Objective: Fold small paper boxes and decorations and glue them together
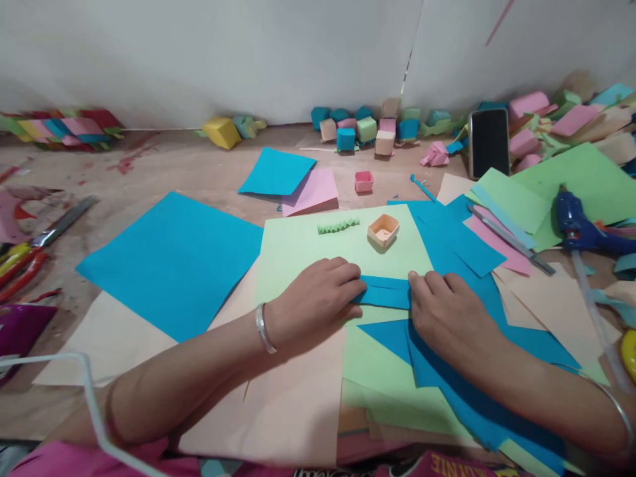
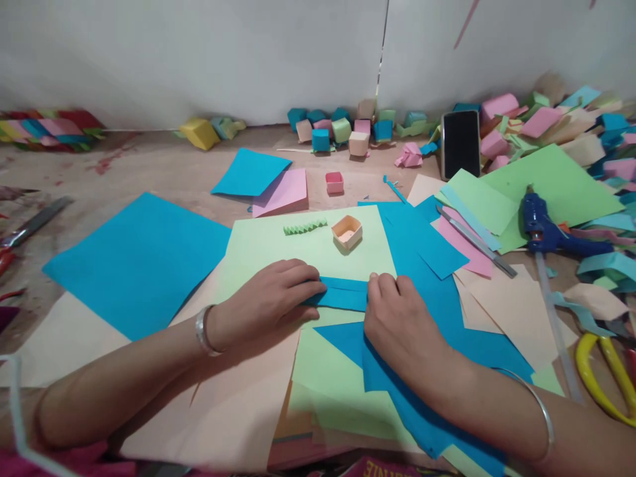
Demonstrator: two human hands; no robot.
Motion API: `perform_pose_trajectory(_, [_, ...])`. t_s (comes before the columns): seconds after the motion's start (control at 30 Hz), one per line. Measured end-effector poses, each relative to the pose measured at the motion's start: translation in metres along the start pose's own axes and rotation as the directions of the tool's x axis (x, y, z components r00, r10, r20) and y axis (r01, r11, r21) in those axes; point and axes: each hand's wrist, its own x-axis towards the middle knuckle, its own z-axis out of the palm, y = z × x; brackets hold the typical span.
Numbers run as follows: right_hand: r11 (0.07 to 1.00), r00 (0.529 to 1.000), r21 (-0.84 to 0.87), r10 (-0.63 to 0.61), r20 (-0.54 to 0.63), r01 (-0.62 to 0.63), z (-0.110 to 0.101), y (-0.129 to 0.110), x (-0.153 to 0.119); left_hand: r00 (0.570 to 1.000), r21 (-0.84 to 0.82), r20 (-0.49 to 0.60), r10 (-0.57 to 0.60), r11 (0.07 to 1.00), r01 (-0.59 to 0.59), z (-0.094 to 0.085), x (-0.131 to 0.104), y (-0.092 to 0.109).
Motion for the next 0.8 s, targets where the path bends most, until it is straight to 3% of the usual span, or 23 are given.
perform_pose_trajectory(0.17, [0.986, 0.987, 0.04, 0.163, -0.006, -0.163, -0.017, 0.011, -0.003, 1.0, 0.013, -0.016, -0.023, 1.0, 0.024, 0.004, 0.001, 0.001])
perform_pose_trajectory(0.27, [0.977, 0.991, 0.174, 0.13, -0.038, -0.122, -0.022, 0.01, -0.002, 0.999, 0.02, 0.002, -0.045, 0.999, 0.045, 0.003, 0.001, 0.003])
perform_pose_trajectory(0.37, [0.945, 0.997, 0.321, 0.069, -0.027, -0.057, -0.018, 0.005, 0.001, 0.999, 0.04, 0.008, -0.052, 0.998, 0.051, 0.003, 0.0, 0.005])
perform_pose_trajectory(0.47, [0.94, 0.998, 0.338, 0.058, -0.037, -0.042, -0.009, 0.003, 0.003, 0.997, 0.034, -0.01, -0.082, 0.996, 0.082, 0.004, -0.002, 0.008])
perform_pose_trajectory(0.8, [0.901, 0.993, 0.418, 0.108, 0.042, -0.115, 0.006, 0.018, 0.01, 0.972, -0.132, -0.004, -0.234, 0.964, 0.232, 0.004, 0.0, 0.007])
